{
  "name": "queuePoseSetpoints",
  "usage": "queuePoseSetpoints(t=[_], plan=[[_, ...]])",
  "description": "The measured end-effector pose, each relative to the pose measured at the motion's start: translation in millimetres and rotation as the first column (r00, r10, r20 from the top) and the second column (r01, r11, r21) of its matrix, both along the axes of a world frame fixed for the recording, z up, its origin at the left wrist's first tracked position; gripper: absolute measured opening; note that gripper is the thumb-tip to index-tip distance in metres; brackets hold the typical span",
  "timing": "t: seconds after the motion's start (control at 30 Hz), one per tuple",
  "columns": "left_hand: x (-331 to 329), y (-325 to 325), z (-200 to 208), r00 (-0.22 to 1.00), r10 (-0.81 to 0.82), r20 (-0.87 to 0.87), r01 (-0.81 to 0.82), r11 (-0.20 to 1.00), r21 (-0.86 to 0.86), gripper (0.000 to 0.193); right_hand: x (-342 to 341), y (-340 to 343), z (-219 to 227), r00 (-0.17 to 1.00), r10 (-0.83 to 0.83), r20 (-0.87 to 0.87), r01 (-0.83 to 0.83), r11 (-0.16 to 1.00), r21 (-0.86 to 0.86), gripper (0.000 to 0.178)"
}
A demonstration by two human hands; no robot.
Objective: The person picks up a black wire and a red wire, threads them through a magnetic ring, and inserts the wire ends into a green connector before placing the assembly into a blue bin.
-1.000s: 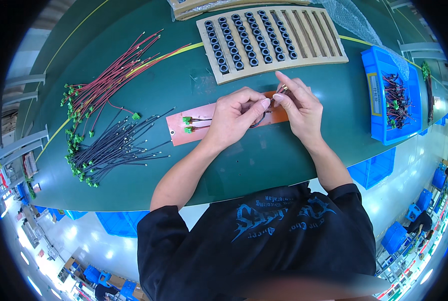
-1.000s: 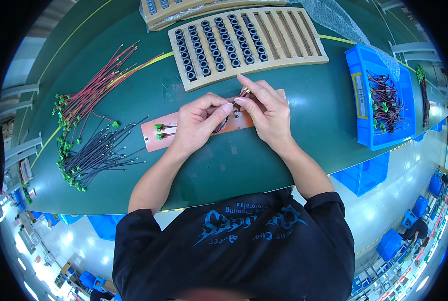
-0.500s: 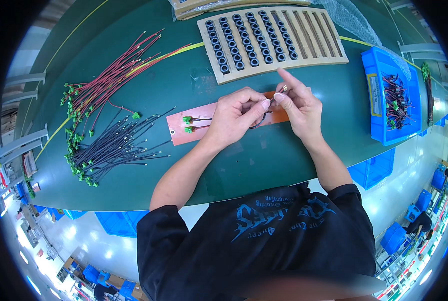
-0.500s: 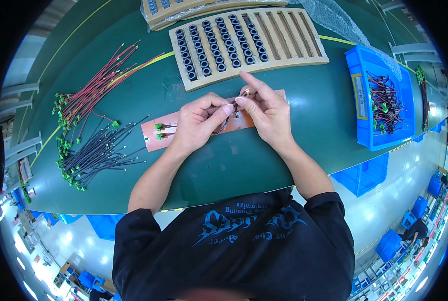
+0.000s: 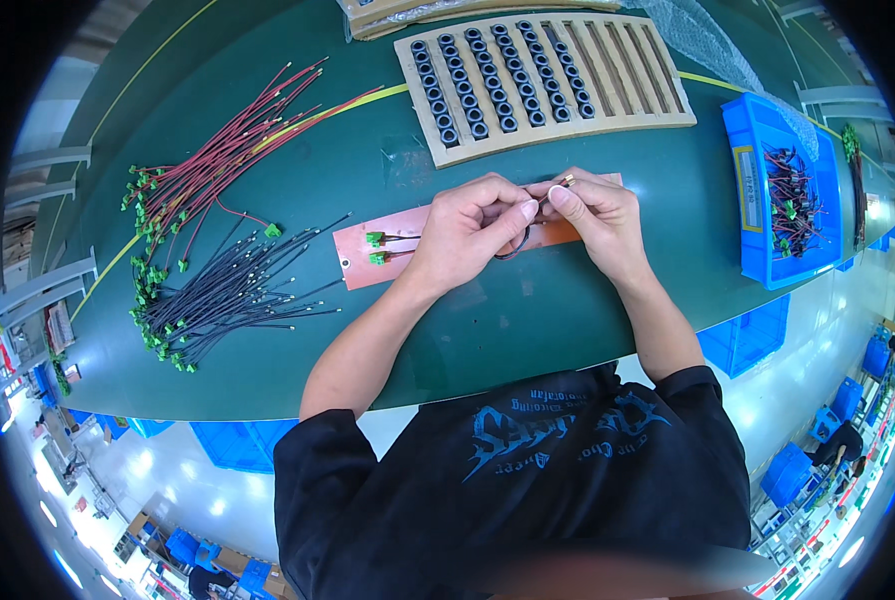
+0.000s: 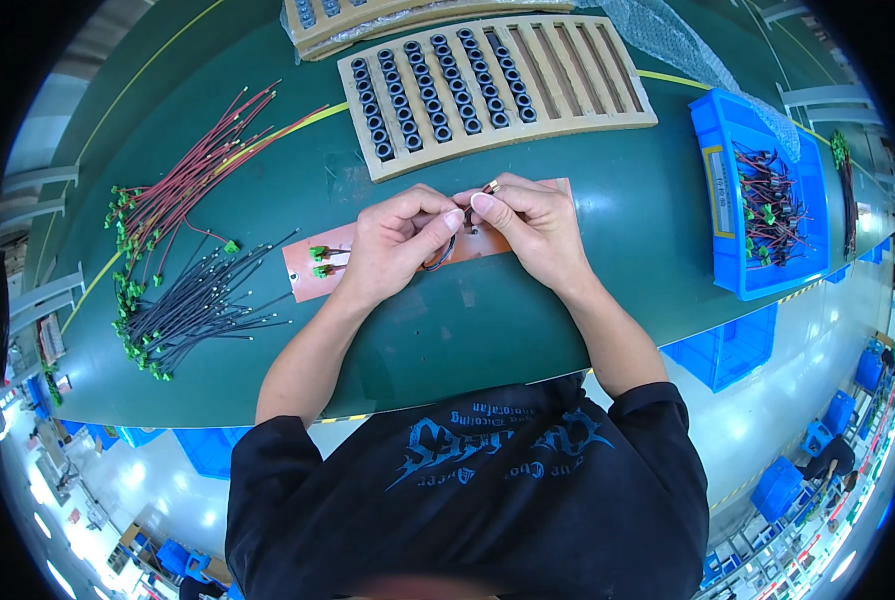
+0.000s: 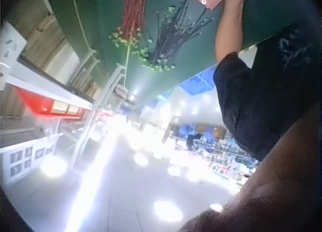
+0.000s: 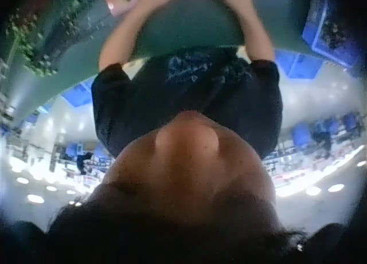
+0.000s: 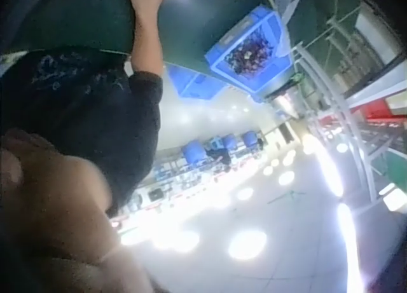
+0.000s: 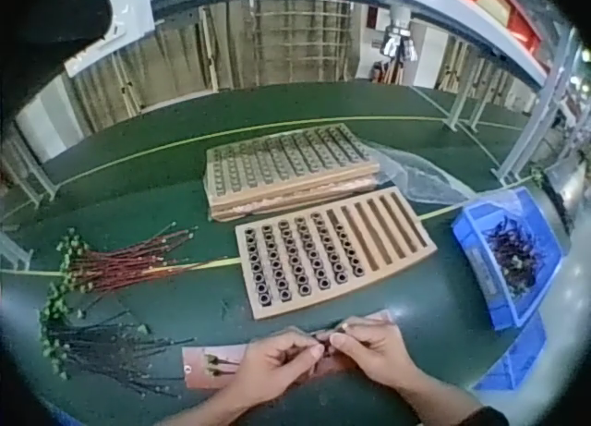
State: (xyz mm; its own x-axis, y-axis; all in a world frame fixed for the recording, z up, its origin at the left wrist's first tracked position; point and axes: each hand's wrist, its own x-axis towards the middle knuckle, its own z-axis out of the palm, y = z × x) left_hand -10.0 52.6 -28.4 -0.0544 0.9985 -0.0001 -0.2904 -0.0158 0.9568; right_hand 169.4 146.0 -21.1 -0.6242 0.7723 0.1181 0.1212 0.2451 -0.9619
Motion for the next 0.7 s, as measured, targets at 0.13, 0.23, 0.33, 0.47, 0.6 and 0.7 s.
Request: queuePoseSetpoints(t=[0.13, 0.23, 0.33, 0.47, 0.6, 0.7], plan=[[-1.6, 0.3, -2.3, 1.000, -0.008, 0.014, 0.008, 1.000, -0.004, 0.008, -1.1, 0.4, 1.4, 1.000, 0.006, -0.022, -0.006, 1.000, -0.016, 0.026], [5.6, 4.4, -3.5, 1.000, -0.021, 0.004, 0.021, 1.000, 0.007, 0.007, 5.3, 0.8, -5.5, 0.998, -0.045, -0.044, 0.043, 0.998, -0.040, 0.023], [6.1, 9.4, -3.3, 0.998, -0.061, 0.001, 0.061, 0.998, -0.017, 0.009, 12.6, 5.5, 3.7, 0.998, -0.015, 0.053, 0.019, 0.997, -0.074, 0.016], [11.0, 16.1, -2.5, 0.979, 0.035, -0.202, -0.016, 0.995, 0.097, 0.021, 24.4, 3.8, 9.4, 0.980, -0.124, 0.156, 0.099, 0.982, 0.160, 0.013], [9.5, 7.3, 17.0, 0.857, 0.127, -0.500, 0.006, 0.967, 0.256, 0.037, 31.8, 0.6, 8.5, 0.978, -0.192, 0.079, 0.165, 0.951, 0.262, 0.018], [11.0, 6.2, 24.5, 0.808, 0.100, -0.581, 0.023, 0.979, 0.201, 0.031, 36.2, 5.4, 13.5, 0.977, -0.210, 0.038, 0.185, 0.923, 0.337, 0.020]])
